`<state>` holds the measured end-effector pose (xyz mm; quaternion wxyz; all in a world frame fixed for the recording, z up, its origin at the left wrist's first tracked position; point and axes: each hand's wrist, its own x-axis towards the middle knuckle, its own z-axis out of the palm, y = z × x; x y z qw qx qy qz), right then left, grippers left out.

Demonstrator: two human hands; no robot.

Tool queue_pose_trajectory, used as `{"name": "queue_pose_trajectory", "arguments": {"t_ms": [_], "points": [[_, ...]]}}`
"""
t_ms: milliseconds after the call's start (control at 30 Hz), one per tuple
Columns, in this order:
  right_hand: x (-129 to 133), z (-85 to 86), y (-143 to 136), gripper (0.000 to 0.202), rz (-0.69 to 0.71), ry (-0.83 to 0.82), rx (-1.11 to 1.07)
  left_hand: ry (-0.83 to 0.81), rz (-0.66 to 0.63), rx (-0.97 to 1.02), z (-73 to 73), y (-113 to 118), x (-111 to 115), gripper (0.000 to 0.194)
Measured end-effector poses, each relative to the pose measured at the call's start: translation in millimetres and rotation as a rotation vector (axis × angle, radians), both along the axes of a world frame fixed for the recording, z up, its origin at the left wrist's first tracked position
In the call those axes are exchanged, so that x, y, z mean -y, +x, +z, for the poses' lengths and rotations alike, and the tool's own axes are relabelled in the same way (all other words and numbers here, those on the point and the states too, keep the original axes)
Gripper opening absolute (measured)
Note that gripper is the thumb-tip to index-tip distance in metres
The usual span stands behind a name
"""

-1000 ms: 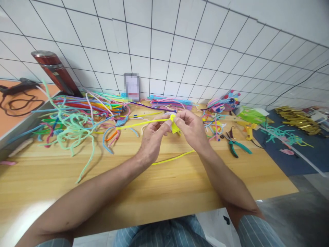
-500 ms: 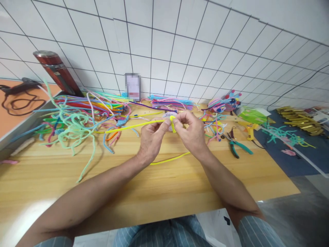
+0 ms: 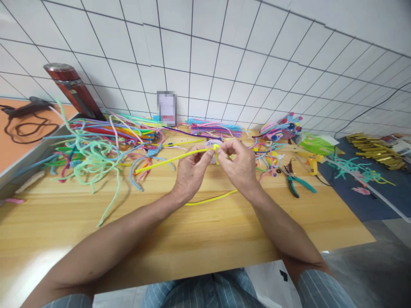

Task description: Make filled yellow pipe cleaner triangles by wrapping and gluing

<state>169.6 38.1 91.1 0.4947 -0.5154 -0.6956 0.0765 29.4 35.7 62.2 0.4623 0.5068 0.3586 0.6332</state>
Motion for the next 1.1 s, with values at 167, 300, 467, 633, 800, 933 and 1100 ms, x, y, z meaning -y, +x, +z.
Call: {"name": "queue_pose_trajectory", "arguments": {"t_ms": [167,300,467,633,800,933,1100], "points": [[-4.9,-1.2,3.5,0.013,0.002,-0.020,0.003,0.043,0.016,-0.064,-2.2,-1.5,0.3,0.017],[-7.2,-7.2,2.4,0.012,-0.039,0.046,0.069,0.045,0.045,-0.098,-3.5,-3.5,-3.8,0.023],[-8.2,-13.2,-0.5,0.009,-0.068,0.130,0.110,0.096,0.114,-0.249,-6.5,-8.0,-10.3,0.027],[-8.8,-2.2,5.4,0.012,0.008,-0.049,-0.044,0.201,0.085,-0.305,-3.5,-11.5,-11.1,0.017],[-14.5,5.5,11.6,0.032,0.277,-0.401,-0.495,0.117,-0.007,-0.118,2.8,-12.0,-11.6,0.022],[-16.9,1.6,8.7,0.037,0.379,-0.506,-0.639,-0.022,-0.154,0.033,2.5,-11.5,-13.6,0.035],[-15.9,-0.1,7.2,0.036,0.380,-0.508,-0.625,-0.071,-0.210,0.103,0.6,-8.4,-12.1,0.041]]}}
